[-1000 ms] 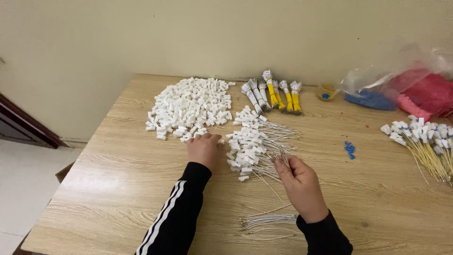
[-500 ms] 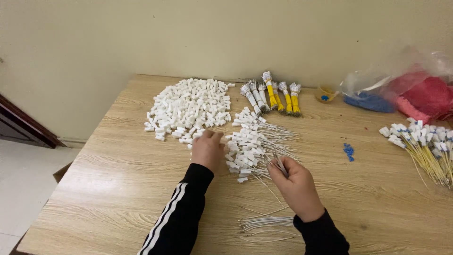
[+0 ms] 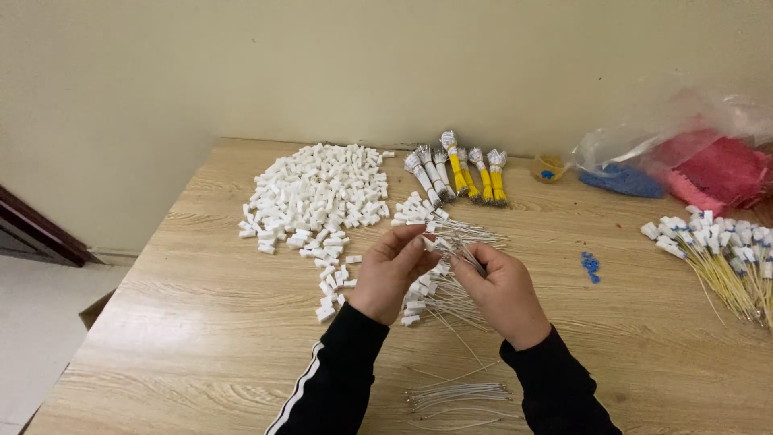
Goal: Assembling small white insulating sleeves onto thin wires at a factory workbench
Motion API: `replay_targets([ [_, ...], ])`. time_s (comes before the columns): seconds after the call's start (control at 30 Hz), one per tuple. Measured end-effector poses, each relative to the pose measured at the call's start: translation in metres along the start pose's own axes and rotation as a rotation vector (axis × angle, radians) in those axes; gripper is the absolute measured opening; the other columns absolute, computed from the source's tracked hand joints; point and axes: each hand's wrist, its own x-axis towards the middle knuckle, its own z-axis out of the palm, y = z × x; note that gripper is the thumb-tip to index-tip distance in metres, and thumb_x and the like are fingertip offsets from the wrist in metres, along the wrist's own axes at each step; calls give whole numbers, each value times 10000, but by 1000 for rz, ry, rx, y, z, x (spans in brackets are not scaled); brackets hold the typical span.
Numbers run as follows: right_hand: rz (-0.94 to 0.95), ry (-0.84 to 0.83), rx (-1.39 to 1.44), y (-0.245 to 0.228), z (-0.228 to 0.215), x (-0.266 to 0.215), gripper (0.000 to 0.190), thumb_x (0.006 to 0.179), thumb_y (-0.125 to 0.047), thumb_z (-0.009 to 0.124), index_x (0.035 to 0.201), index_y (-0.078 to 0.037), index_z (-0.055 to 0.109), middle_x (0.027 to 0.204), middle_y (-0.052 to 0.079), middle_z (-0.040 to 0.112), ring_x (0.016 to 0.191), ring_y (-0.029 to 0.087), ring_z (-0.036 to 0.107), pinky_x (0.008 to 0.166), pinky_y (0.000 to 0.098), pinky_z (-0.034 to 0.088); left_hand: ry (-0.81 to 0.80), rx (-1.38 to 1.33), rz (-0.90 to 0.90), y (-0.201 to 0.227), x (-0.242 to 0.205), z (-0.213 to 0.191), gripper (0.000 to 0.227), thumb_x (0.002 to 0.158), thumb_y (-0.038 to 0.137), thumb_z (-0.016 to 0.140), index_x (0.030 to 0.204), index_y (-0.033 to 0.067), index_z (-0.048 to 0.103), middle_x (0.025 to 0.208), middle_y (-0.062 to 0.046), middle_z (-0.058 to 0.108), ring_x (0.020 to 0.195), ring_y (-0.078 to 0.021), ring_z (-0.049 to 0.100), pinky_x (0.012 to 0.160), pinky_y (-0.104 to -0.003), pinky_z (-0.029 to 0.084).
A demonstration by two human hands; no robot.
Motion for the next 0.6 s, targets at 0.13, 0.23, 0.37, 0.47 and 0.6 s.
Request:
replay_targets([
  [0.13,14,31,-34,3,-1,4,56,812,-78,697,844,-42,724,618,37,616,622,119,503,574,255,438,4,-56,-54,-2,-1,4,226,943,40,555,1165,12,596,1033,-160,684,862,-260,717,840,-416,604],
  [0.23,13,44,-109,-7,-3,5,67,798,-76,686,843,-39,718,594,74,593,605,143,500,558,286,436,22,-131,-94,-4,-2,6,214,939,44,572,1148,3,582,1019,-165,683,863,-281,719,851,-451,601],
  [0.37,11,70,-190,-19,-3,5,81,791,-136,734,806,-57,722,565,82,575,563,136,478,521,269,422,18,-233,-147,-4,-4,6,272,911,61,618,1174,0,585,980,-172,689,866,-303,719,838,-449,606],
  [0.47,12,73,-189,-24,-4,2,82,786,-139,734,799,-58,726,560,67,556,565,134,461,517,264,411,27,-276,-162,-1,-8,8,267,912,78,623,1164,-2,589,993,-182,692,893,-318,715,859,-473,595],
  [0.6,10,80,-206,-26,-4,1,73,786,-130,728,768,-60,720,546,37,524,549,127,444,497,247,378,54,-326,-152,1,-11,6,267,912,84,624,1163,0,588,1000,-194,698,914,-334,709,881,-500,580],
])
